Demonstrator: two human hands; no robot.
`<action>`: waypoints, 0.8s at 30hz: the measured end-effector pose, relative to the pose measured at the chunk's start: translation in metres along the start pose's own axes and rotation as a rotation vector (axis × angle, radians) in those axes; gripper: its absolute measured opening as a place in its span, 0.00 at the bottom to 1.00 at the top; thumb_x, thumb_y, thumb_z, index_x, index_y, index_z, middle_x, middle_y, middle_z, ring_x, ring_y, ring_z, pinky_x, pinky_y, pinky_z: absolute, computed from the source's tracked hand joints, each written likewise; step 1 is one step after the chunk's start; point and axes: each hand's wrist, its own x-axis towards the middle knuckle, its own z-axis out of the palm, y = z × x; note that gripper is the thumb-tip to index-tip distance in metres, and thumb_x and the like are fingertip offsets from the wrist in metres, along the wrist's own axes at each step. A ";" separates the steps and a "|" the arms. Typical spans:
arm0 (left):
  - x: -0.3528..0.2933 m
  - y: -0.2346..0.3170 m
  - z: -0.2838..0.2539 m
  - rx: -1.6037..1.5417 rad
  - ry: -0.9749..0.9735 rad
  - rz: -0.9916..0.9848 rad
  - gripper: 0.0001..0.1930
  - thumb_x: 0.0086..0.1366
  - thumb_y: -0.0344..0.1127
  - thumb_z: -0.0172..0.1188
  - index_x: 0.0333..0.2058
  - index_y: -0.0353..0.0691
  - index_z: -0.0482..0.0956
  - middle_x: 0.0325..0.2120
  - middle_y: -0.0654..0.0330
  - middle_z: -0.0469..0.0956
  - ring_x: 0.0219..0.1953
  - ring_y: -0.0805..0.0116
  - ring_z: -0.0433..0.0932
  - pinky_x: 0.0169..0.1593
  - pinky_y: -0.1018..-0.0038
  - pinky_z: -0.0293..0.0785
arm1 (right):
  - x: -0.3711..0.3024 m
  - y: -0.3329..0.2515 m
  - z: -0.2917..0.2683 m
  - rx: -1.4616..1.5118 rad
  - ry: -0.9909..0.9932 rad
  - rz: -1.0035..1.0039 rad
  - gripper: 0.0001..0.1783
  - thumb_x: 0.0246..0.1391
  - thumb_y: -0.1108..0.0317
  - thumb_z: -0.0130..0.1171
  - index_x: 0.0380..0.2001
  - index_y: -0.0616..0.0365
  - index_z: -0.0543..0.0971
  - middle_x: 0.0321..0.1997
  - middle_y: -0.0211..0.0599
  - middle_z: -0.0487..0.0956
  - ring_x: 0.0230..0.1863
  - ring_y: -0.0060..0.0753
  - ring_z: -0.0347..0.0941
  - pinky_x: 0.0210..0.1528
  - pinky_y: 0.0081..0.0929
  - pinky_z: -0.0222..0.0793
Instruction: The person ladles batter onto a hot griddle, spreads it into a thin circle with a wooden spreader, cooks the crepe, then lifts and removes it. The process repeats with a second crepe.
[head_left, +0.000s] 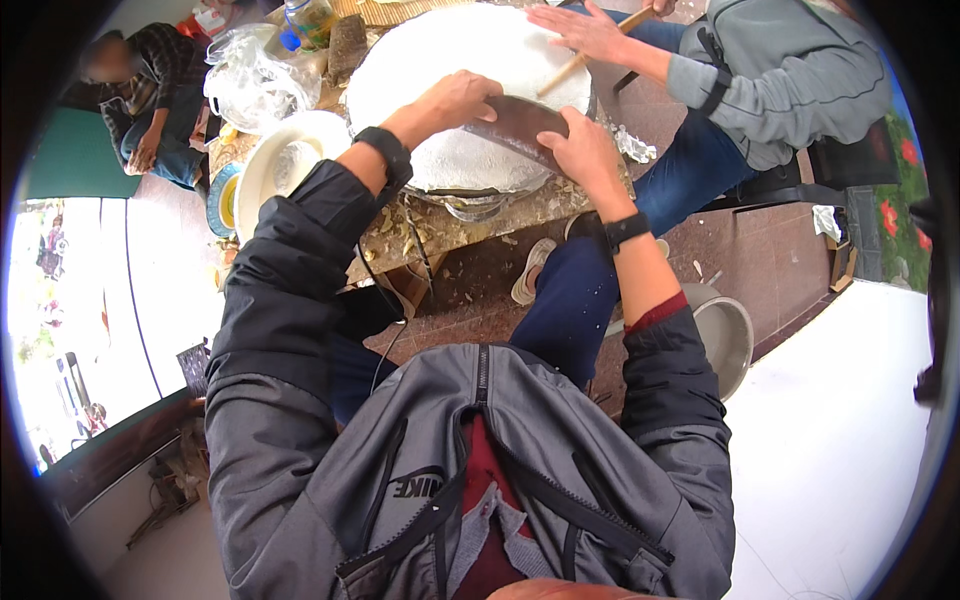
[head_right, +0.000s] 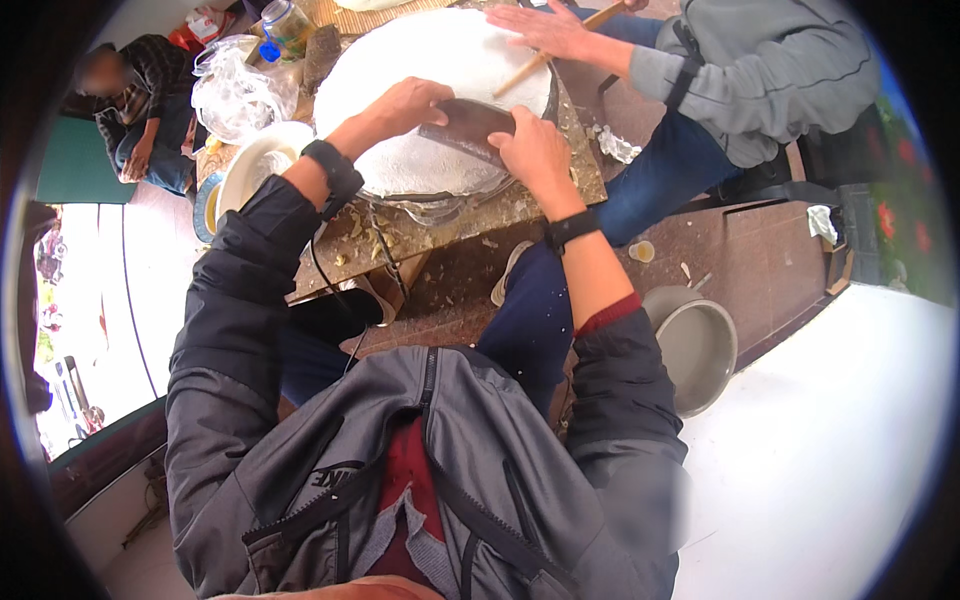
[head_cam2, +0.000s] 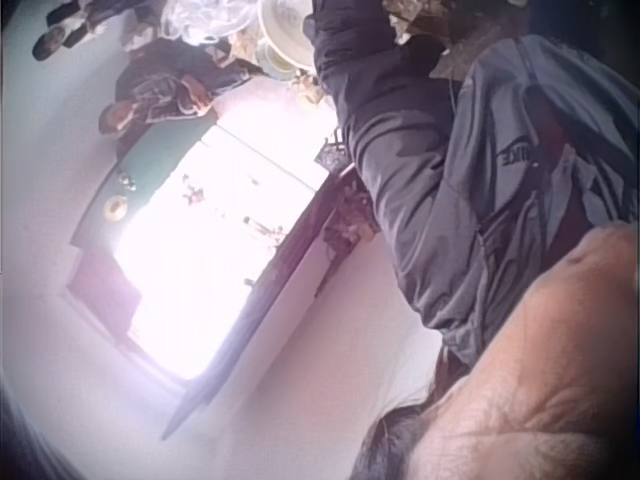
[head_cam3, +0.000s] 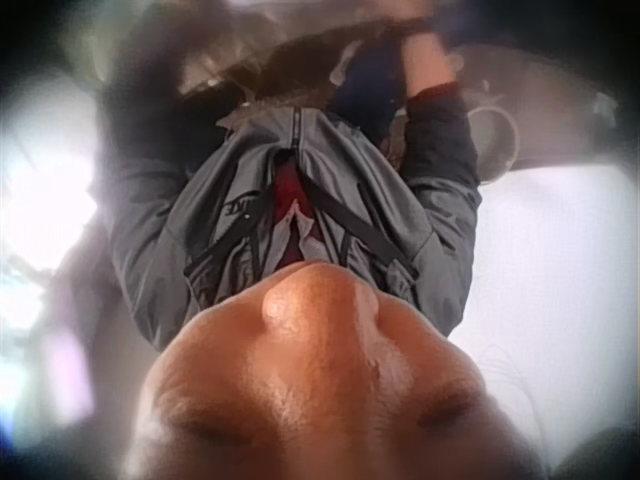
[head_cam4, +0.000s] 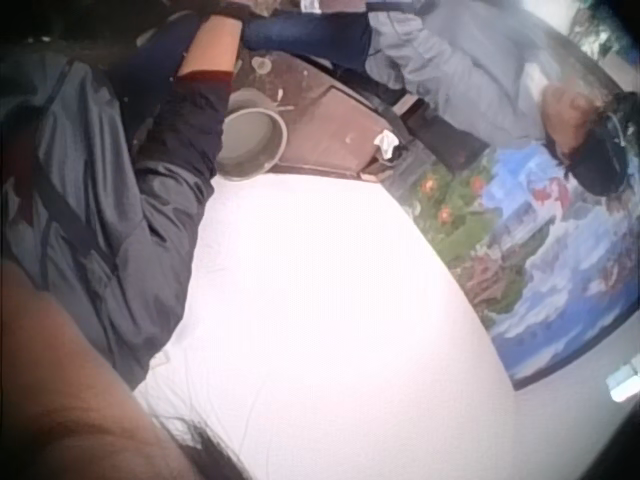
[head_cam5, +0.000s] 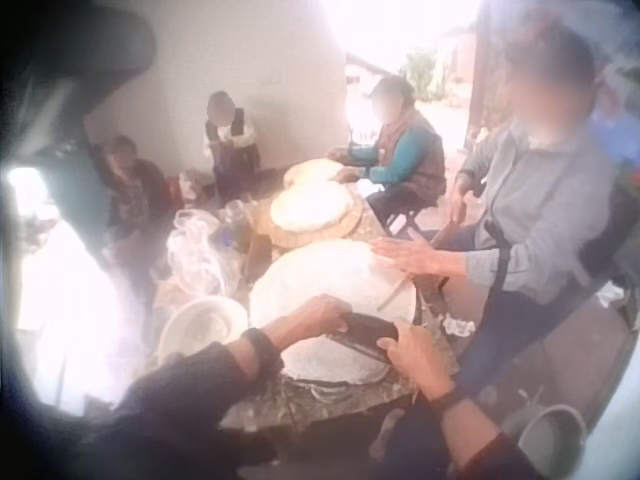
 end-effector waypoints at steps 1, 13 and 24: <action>0.007 -0.003 -0.001 0.010 -0.007 -0.020 0.15 0.54 0.34 0.63 0.40 0.37 0.78 0.30 0.49 0.79 0.36 0.50 0.78 0.40 0.62 0.73 | 0.006 0.000 -0.001 0.005 0.010 -0.003 0.22 0.47 0.54 0.62 0.39 0.59 0.75 0.39 0.56 0.79 0.44 0.60 0.74 0.44 0.50 0.69; -0.086 0.014 0.018 0.337 0.387 0.188 0.06 0.59 0.26 0.54 0.36 0.42 0.72 0.28 0.59 0.73 0.34 0.63 0.75 0.40 0.69 0.75 | -0.024 -0.022 0.019 -0.182 0.299 -0.620 0.11 0.54 0.74 0.49 0.36 0.52 0.79 0.33 0.38 0.80 0.37 0.42 0.76 0.39 0.36 0.70; -0.056 -0.070 -0.027 -0.056 0.343 -0.233 0.12 0.54 0.32 0.62 0.38 0.37 0.76 0.29 0.49 0.77 0.34 0.50 0.77 0.39 0.63 0.72 | 0.103 -0.065 0.035 0.004 -0.067 -0.405 0.18 0.47 0.60 0.66 0.40 0.56 0.78 0.37 0.50 0.81 0.43 0.56 0.76 0.43 0.46 0.72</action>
